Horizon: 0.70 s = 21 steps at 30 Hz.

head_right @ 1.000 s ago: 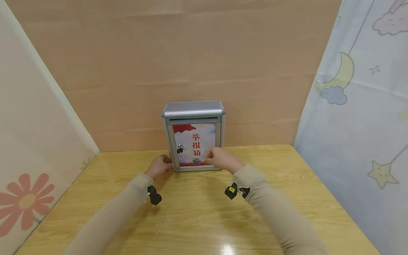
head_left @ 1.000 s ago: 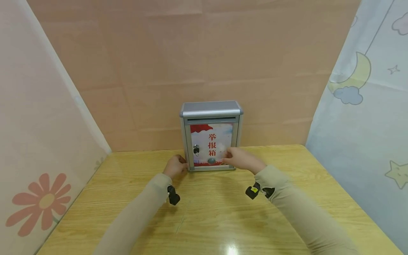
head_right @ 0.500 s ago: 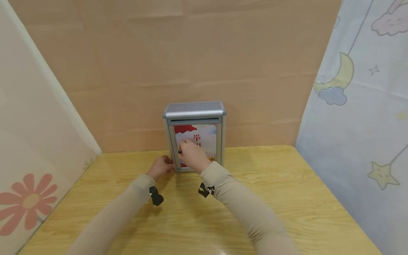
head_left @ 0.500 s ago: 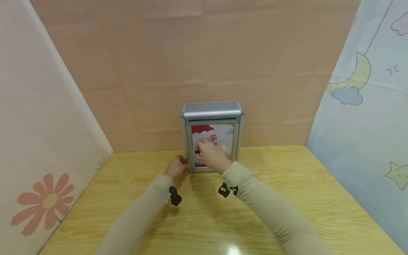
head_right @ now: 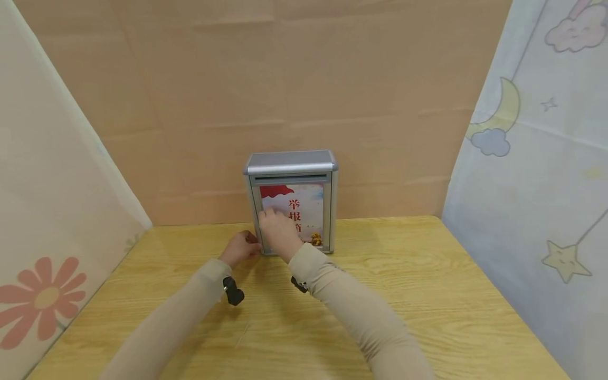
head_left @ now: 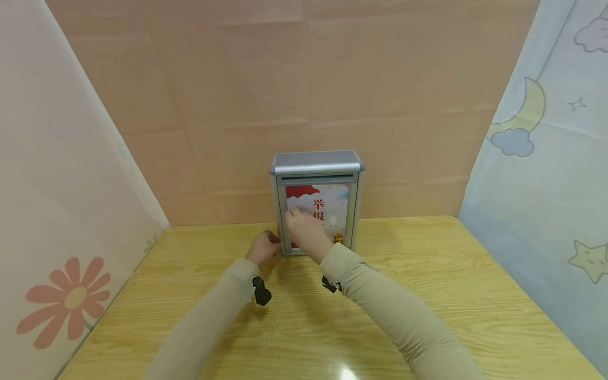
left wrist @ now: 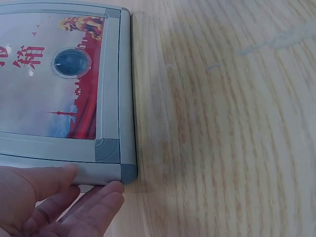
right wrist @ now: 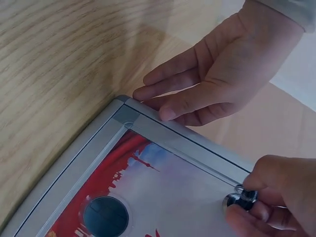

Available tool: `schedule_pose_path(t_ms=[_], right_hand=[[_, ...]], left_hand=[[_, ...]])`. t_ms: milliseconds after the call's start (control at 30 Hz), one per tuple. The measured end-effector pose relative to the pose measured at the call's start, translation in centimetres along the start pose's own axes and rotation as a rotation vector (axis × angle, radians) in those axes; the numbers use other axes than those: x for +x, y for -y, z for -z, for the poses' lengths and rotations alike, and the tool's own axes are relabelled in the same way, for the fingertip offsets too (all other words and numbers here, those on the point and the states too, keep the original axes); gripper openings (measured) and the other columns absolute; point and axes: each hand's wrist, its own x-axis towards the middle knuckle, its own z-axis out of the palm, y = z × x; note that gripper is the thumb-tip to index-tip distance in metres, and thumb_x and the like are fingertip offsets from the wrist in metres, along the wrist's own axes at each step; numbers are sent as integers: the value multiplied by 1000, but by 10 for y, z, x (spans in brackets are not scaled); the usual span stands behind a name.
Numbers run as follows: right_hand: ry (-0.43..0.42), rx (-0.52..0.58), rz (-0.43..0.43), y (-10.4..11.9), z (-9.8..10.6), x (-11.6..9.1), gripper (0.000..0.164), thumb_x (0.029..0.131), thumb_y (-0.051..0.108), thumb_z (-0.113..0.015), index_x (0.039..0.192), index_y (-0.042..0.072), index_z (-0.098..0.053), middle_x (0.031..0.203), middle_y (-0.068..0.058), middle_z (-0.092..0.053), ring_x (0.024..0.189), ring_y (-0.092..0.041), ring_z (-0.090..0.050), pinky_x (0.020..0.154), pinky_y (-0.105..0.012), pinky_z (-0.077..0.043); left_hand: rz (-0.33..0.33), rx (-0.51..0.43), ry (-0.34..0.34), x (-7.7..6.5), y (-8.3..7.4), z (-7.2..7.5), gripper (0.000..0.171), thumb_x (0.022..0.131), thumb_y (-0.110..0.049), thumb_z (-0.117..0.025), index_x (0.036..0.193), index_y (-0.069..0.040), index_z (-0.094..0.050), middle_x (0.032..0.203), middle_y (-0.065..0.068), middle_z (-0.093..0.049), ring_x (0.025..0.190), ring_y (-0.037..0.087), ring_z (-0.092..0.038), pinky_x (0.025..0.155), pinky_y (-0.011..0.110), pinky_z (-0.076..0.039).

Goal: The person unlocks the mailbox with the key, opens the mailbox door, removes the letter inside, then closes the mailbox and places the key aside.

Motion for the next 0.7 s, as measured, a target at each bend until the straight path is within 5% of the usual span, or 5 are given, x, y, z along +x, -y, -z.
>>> schedule_pose_path(t_ms=[133, 333, 533, 700], right_hand=[[20, 130, -29, -2, -1, 2, 24, 85, 13, -74, 99, -1, -60, 90, -10, -60, 71, -19, -62, 58, -24, -55], [79, 516, -211, -9, -5, 2, 20, 88, 3, -60, 76, 7, -45, 72, -4, -45, 62, -11, -40, 53, -22, -35], [82, 796, -425, -12, -9, -3, 19, 92, 11, -60, 81, 10, -46, 70, -2, -51, 54, -9, -44, 53, -22, -39], [137, 907, -488, -13, -8, -6, 16, 96, 18, -58, 88, 10, -47, 78, -5, -57, 61, -15, -53, 57, -25, -43]], left_hand=[[-10, 3, -11, 0, 0, -1, 18, 91, -9, -65, 101, 4, -58, 74, 11, -61, 58, 15, -51, 53, 26, -43], [7, 14, -17, 1, 0, -1, 19, 92, -11, -65, 103, 3, -58, 75, 9, -60, 60, 16, -51, 53, 26, -43], [20, 18, -14, 2, 0, -1, 19, 92, -11, -65, 103, 3, -58, 79, 8, -61, 65, 15, -53, 56, 24, -45], [23, 20, -14, 2, 0, -1, 19, 92, -11, -65, 103, 3, -58, 82, 10, -62, 68, 16, -54, 58, 24, -46]])
